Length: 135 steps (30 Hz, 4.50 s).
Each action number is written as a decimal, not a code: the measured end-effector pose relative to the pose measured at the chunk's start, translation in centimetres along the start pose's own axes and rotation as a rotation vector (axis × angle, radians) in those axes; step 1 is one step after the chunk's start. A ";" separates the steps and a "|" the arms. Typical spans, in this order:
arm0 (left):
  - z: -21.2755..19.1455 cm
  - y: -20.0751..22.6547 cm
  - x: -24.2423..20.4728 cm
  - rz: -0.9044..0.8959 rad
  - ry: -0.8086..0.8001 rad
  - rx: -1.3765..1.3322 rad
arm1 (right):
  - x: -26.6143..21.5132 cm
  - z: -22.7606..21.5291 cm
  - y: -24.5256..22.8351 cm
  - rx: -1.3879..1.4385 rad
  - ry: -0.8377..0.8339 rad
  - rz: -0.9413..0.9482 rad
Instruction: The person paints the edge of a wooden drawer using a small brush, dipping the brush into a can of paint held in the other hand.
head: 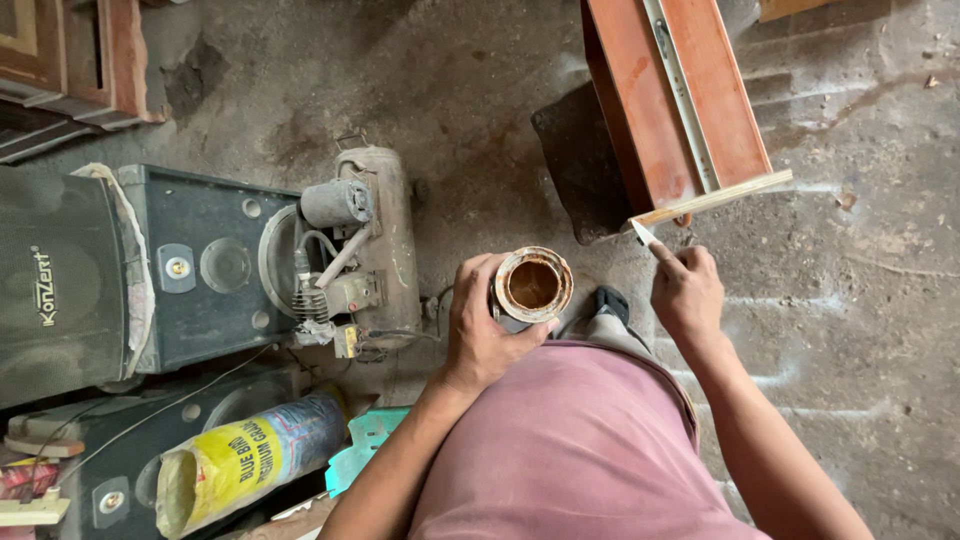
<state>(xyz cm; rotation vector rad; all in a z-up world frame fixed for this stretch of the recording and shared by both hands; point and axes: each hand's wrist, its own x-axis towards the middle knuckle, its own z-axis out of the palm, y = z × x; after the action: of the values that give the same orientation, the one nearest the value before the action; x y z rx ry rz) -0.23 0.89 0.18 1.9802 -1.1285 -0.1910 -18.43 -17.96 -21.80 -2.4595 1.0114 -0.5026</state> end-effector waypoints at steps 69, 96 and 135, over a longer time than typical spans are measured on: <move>0.2 -0.3 -0.8 -0.032 0.013 -0.009 | 0.0 -0.5 -0.2 0.034 -0.049 -0.017; -0.1 0.3 -0.2 0.007 -0.018 -0.004 | 0.6 -0.9 0.8 0.024 -0.035 0.045; -1.4 0.1 -2.4 -0.054 0.045 0.039 | 10.5 -4.6 9.4 -0.102 -0.239 -0.473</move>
<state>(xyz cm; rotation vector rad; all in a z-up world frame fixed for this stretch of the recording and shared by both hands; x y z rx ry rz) -1.01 3.57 0.59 2.0406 -1.0584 -0.1527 -18.98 -32.70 -21.04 -2.7733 0.3647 -0.2906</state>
